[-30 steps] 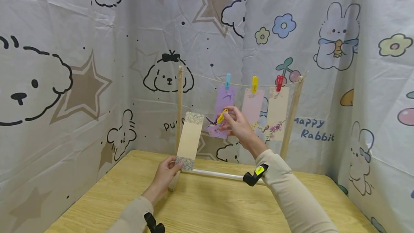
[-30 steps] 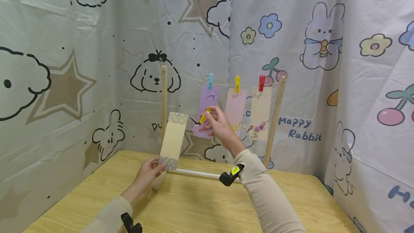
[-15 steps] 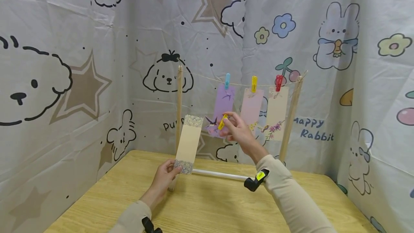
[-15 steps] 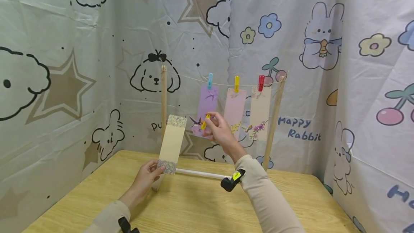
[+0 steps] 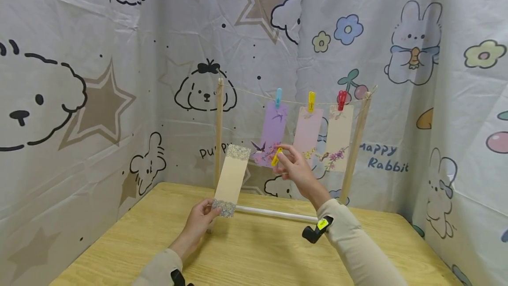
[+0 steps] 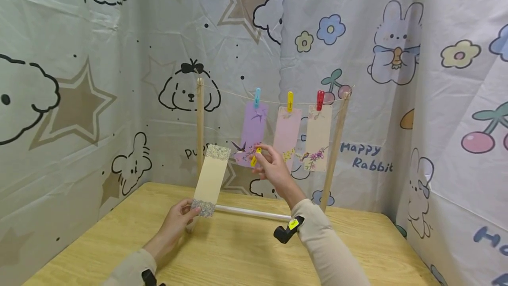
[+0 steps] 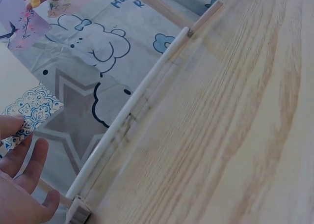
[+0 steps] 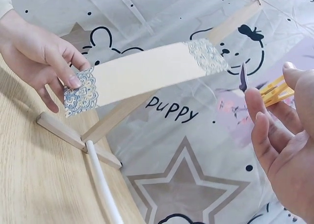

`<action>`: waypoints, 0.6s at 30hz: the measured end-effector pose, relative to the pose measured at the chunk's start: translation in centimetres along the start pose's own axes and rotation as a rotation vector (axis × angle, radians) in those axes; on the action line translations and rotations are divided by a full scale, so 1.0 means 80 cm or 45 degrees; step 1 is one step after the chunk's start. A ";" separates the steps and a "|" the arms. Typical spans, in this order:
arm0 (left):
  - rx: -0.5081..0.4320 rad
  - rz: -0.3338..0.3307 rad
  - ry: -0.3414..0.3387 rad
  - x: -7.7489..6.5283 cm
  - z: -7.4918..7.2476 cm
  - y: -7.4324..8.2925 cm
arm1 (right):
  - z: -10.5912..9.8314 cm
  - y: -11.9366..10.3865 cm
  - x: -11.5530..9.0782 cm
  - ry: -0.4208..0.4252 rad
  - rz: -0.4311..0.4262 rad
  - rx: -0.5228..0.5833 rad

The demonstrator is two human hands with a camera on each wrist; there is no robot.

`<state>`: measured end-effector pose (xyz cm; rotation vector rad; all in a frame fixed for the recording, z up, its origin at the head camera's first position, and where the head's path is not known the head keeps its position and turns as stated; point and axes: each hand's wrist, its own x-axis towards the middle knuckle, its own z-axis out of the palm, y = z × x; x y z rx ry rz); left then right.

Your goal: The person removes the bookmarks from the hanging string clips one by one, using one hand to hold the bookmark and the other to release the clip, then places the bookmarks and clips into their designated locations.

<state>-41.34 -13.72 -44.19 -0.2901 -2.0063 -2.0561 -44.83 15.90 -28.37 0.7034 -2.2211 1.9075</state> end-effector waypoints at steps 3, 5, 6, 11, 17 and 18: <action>-0.002 0.006 0.001 -0.003 -0.001 -0.002 | -0.003 0.010 -0.005 0.004 0.019 0.010; -0.004 0.002 -0.001 -0.005 -0.003 -0.002 | -0.004 0.017 -0.008 0.003 0.033 0.028; 0.000 0.002 -0.004 -0.006 -0.004 -0.002 | -0.005 0.021 -0.010 0.000 0.040 0.037; 0.017 -0.040 0.004 -0.012 -0.007 0.000 | -0.014 0.043 -0.024 0.028 0.062 0.097; 0.019 -0.059 -0.014 -0.015 -0.008 -0.002 | -0.026 0.074 -0.043 0.086 0.077 0.212; 0.019 -0.068 -0.014 -0.017 -0.008 -0.003 | -0.027 0.078 -0.047 0.091 0.083 0.230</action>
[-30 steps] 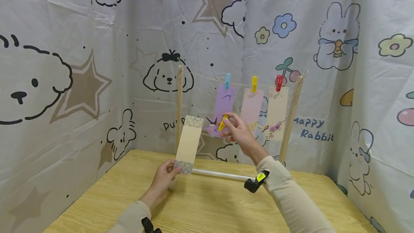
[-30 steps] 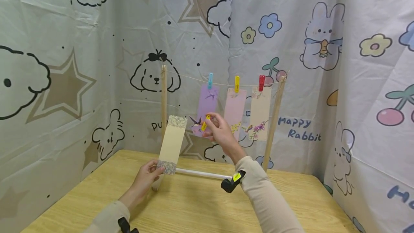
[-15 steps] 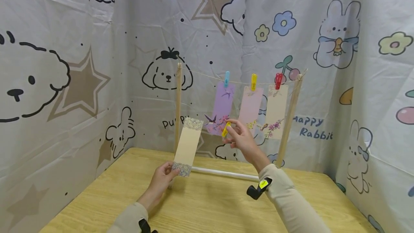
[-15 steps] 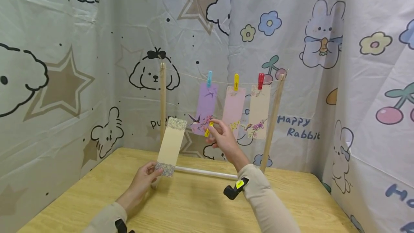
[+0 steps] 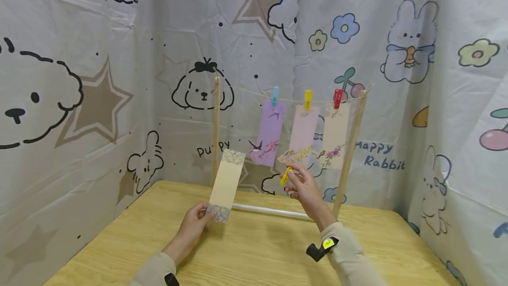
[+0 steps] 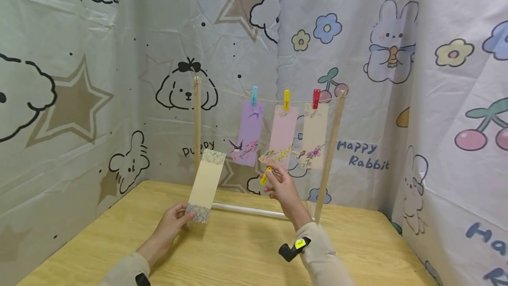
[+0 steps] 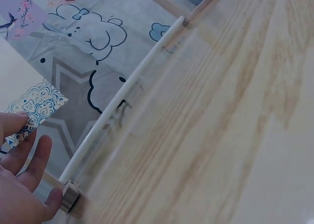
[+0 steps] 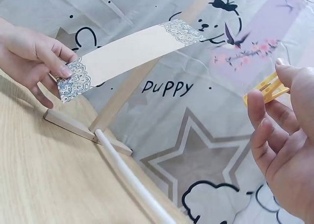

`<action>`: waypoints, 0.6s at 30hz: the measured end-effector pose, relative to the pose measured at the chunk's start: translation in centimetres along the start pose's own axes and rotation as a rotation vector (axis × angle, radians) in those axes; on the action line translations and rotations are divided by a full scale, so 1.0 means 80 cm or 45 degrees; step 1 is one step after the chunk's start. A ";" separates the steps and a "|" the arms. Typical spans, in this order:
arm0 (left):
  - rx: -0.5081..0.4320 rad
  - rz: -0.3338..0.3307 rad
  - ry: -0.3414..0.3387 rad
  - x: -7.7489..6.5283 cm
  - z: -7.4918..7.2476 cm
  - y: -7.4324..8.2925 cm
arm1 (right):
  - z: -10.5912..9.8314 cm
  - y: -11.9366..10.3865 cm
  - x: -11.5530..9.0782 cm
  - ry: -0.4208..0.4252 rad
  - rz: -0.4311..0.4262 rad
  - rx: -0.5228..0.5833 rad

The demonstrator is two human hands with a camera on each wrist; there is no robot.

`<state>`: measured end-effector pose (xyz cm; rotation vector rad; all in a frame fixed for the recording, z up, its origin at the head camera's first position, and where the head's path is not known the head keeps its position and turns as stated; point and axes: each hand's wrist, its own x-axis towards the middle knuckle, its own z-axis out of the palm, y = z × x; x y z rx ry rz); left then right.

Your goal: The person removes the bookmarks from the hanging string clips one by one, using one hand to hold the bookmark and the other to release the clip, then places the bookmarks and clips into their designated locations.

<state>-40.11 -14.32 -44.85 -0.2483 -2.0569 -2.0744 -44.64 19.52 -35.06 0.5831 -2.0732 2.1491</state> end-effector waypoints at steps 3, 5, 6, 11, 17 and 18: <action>0.017 -0.014 0.002 -0.001 0.002 -0.004 | -0.008 0.010 -0.011 0.011 0.016 0.029; 0.031 -0.030 0.000 -0.004 0.000 -0.004 | -0.011 0.018 -0.018 0.010 0.033 0.045; 0.039 -0.036 -0.003 -0.005 0.000 -0.005 | -0.013 0.022 -0.021 0.010 0.043 0.052; 0.036 -0.039 -0.021 -0.009 -0.003 -0.003 | -0.026 0.037 -0.039 0.015 0.082 0.086; 0.030 -0.018 -0.081 -0.015 -0.012 0.001 | -0.039 0.053 -0.053 0.074 0.109 0.114; 0.033 -0.017 -0.091 -0.016 -0.013 0.002 | -0.041 0.055 -0.054 0.078 0.113 0.113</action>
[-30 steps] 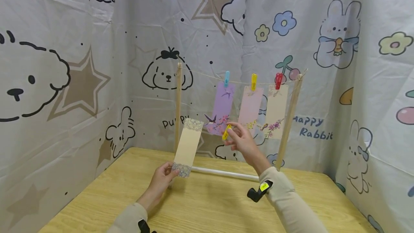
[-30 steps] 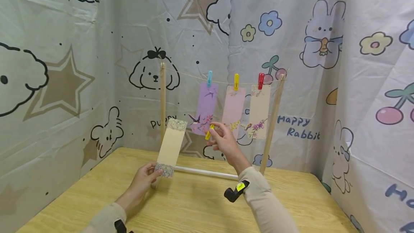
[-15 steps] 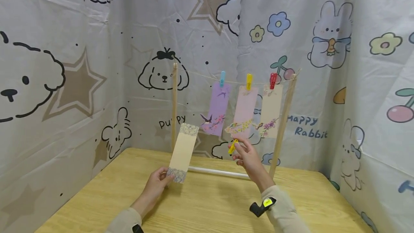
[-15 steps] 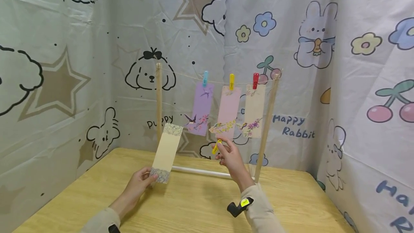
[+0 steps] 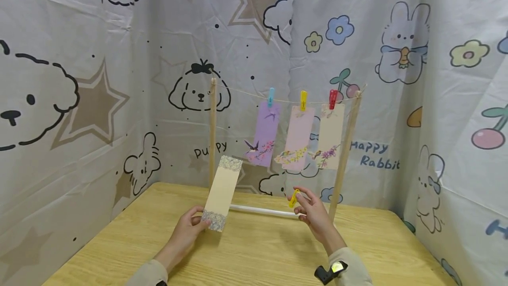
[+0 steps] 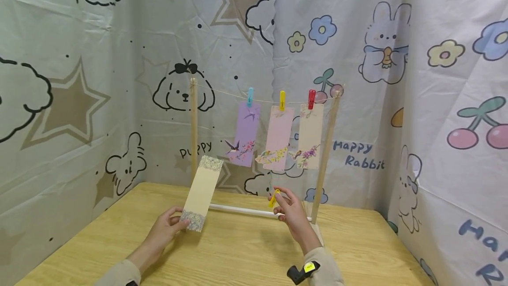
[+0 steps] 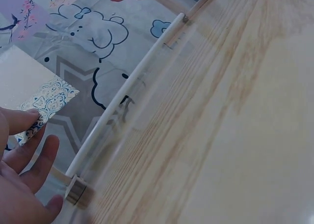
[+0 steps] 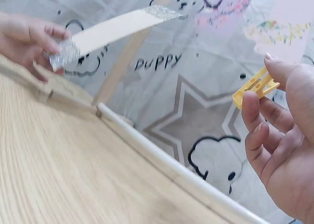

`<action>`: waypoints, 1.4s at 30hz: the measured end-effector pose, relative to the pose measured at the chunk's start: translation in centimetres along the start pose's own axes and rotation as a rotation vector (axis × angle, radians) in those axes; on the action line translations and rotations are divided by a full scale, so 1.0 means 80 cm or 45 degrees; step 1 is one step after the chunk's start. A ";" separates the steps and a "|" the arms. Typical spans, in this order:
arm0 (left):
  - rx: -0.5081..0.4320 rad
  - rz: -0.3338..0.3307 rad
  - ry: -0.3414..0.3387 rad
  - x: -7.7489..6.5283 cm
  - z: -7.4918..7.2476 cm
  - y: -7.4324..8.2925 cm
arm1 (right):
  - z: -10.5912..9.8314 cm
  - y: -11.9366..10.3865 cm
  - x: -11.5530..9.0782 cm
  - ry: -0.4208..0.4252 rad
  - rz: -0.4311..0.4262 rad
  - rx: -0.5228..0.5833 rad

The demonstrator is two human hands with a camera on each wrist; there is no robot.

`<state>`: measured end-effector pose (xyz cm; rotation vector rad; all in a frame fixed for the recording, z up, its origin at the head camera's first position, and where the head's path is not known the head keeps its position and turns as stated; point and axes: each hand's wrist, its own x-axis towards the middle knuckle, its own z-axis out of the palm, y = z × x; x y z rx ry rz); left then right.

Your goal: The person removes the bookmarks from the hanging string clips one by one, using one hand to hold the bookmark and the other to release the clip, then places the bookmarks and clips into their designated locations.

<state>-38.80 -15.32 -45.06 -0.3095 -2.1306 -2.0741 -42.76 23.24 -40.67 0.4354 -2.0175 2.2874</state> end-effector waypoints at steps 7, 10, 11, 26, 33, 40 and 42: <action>0.050 0.005 -0.032 -0.009 -0.002 0.001 | -0.022 0.015 -0.008 0.029 0.023 -0.077; 0.077 -0.001 -0.031 -0.013 -0.001 0.000 | -0.033 0.021 -0.013 0.060 0.031 -0.129; 0.093 -0.004 -0.030 -0.014 0.000 0.000 | -0.036 0.024 -0.014 0.073 0.035 -0.146; 0.266 -0.081 -0.014 -0.033 0.002 0.003 | -0.058 0.061 -0.015 0.264 0.021 -0.434; 0.383 -0.073 0.008 -0.041 0.004 0.005 | -0.061 0.066 -0.018 0.299 0.041 -0.588; 0.494 -0.092 0.012 -0.042 0.003 0.006 | -0.060 0.069 -0.020 0.282 -0.058 -0.740; 0.516 -0.108 -0.005 -0.043 0.002 0.005 | -0.060 0.072 -0.020 0.276 -0.106 -0.858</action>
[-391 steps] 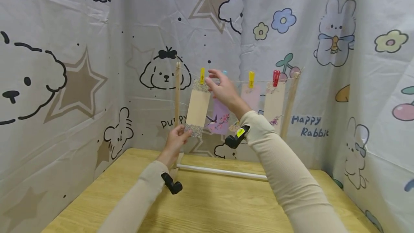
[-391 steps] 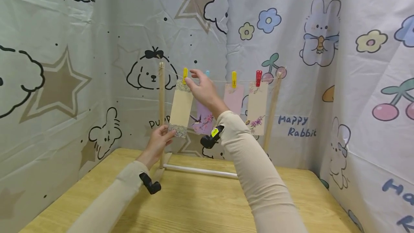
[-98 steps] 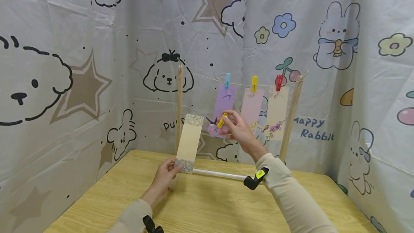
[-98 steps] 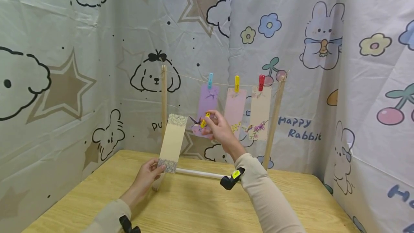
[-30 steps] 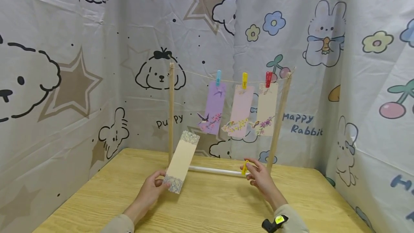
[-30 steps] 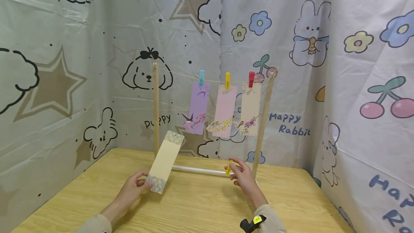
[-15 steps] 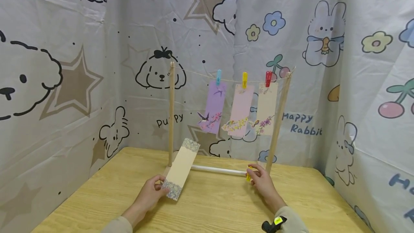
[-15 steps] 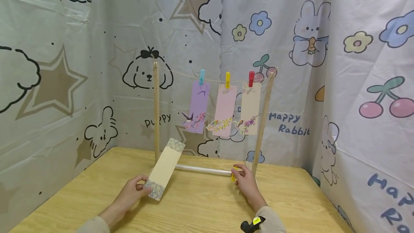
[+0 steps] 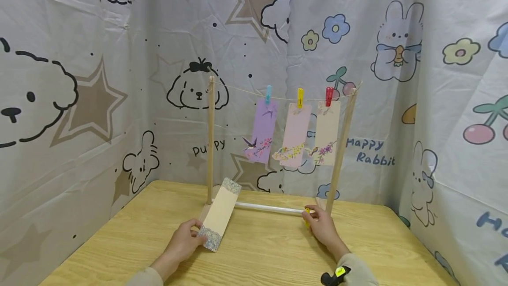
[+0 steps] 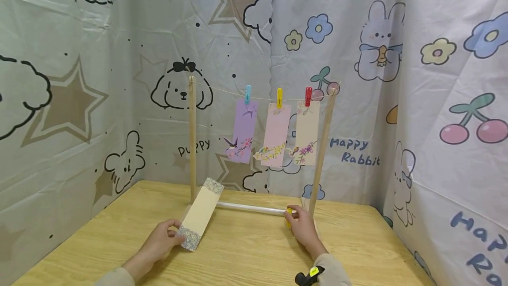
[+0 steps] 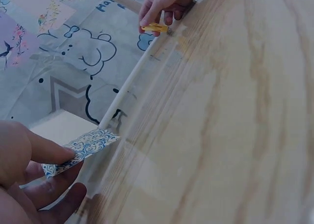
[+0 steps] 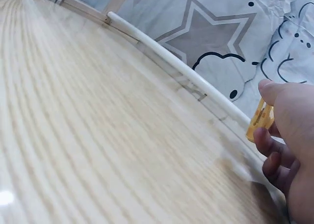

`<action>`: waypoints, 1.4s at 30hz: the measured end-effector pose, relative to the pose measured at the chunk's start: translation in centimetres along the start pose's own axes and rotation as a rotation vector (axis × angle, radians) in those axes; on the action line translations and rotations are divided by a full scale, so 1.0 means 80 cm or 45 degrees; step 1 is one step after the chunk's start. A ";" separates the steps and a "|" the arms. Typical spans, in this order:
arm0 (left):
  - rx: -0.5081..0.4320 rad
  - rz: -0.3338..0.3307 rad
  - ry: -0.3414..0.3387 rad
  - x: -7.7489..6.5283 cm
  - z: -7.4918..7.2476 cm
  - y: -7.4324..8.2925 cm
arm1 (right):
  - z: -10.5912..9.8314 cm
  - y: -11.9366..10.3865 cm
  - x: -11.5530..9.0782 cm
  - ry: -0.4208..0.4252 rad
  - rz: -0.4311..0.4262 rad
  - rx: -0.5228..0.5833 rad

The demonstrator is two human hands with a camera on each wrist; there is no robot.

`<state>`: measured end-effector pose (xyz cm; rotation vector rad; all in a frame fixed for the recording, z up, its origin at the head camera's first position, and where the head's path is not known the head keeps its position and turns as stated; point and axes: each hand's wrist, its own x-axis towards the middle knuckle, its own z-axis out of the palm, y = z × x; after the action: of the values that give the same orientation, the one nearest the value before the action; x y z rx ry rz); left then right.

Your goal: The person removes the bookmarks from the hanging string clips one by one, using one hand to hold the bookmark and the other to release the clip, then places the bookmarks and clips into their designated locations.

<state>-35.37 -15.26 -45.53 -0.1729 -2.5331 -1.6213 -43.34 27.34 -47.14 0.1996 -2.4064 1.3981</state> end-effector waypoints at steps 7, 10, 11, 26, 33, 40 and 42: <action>0.040 -0.076 -0.074 -0.005 0.004 -0.002 | 0.006 0.010 -0.006 0.043 -0.175 -0.356; 0.134 -0.077 -0.052 -0.006 0.005 -0.001 | 0.007 0.008 -0.008 0.052 -0.213 -0.442; 0.179 -0.074 -0.035 -0.007 0.006 -0.001 | 0.007 0.007 -0.009 0.052 -0.216 -0.467; 0.531 0.028 0.009 -0.022 0.005 0.009 | 0.006 0.000 -0.005 0.046 -0.222 -0.556; 0.568 0.061 -0.031 -0.022 -0.001 0.012 | 0.005 -0.001 -0.004 0.019 -0.221 -0.589; 0.587 0.143 -0.054 -0.021 -0.004 0.010 | 0.005 -0.002 -0.007 -0.006 -0.220 -0.556; 0.594 0.157 -0.062 -0.021 -0.005 0.010 | 0.005 -0.001 -0.007 -0.014 -0.222 -0.558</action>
<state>-33.55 -15.35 -44.96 -0.3122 -2.7874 -0.9584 -42.91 26.91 -47.47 0.2944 -2.5610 0.7727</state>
